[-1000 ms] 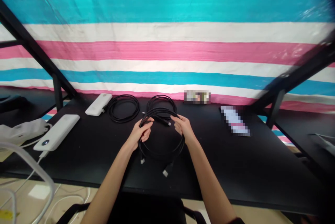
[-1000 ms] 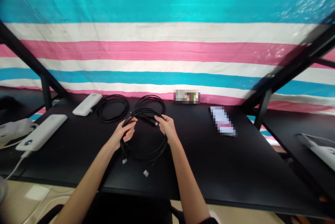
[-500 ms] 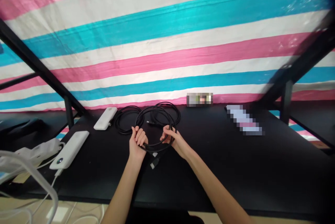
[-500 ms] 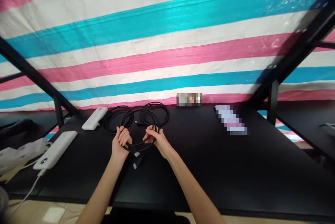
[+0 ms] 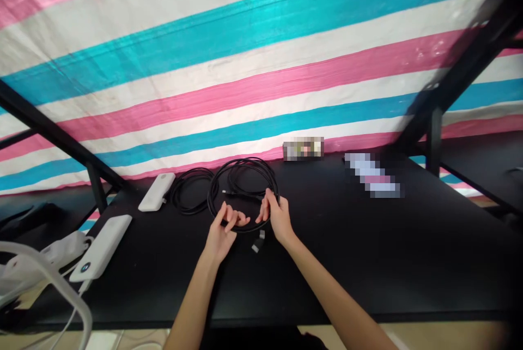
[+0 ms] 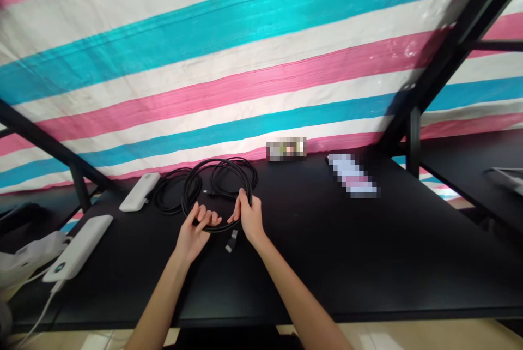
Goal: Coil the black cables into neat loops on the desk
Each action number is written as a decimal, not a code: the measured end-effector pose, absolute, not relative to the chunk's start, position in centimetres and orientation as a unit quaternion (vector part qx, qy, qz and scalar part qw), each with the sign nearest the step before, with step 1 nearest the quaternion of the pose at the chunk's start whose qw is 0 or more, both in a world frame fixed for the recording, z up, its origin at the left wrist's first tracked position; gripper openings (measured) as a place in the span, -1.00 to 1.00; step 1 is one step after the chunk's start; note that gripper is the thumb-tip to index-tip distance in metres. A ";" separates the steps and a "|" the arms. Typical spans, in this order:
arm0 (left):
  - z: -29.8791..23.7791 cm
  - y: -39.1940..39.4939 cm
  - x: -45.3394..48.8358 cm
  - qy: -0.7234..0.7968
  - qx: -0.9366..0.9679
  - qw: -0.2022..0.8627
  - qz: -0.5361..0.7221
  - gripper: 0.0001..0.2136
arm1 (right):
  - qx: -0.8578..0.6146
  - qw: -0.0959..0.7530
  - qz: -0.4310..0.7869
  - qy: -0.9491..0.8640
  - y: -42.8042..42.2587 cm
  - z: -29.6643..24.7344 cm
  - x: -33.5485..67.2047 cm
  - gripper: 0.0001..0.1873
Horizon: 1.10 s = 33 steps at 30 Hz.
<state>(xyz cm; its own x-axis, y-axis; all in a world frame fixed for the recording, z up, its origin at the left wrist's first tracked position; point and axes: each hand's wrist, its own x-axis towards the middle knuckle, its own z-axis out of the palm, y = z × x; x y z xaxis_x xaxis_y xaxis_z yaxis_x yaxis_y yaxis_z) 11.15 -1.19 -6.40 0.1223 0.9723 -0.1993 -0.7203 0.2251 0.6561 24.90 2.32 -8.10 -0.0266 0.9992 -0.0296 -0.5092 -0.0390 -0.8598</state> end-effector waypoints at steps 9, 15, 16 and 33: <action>-6.1 -1.2 7.4 0.307 0.203 0.701 0.610 -0.73 | -0.343 0.458 0.674 -0.468 2.4 -7.5 26.3 -0.63; -6.6 -0.9 6.5 0.417 0.309 0.653 0.552 -0.46 | -0.349 0.380 0.681 -0.520 2.0 -7.6 26.4 -0.71; -6.7 -0.8 6.6 0.449 0.326 0.626 0.547 -0.46 | -0.357 0.379 0.674 -0.524 2.0 -7.7 26.4 -0.72; -7.8 -0.7 8.1 0.517 0.382 0.535 0.548 -0.63 | -0.446 0.452 0.582 -0.507 2.9 -8.2 26.8 -0.46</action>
<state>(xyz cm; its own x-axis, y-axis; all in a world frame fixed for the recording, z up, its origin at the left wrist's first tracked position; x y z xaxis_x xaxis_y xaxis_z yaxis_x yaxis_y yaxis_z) 8.11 -0.66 -7.76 -0.1358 0.9816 -0.1339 -0.1904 0.1067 0.9759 26.80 2.92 -8.21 -0.1925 0.9794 -0.0613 -0.0743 -0.0768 -0.9943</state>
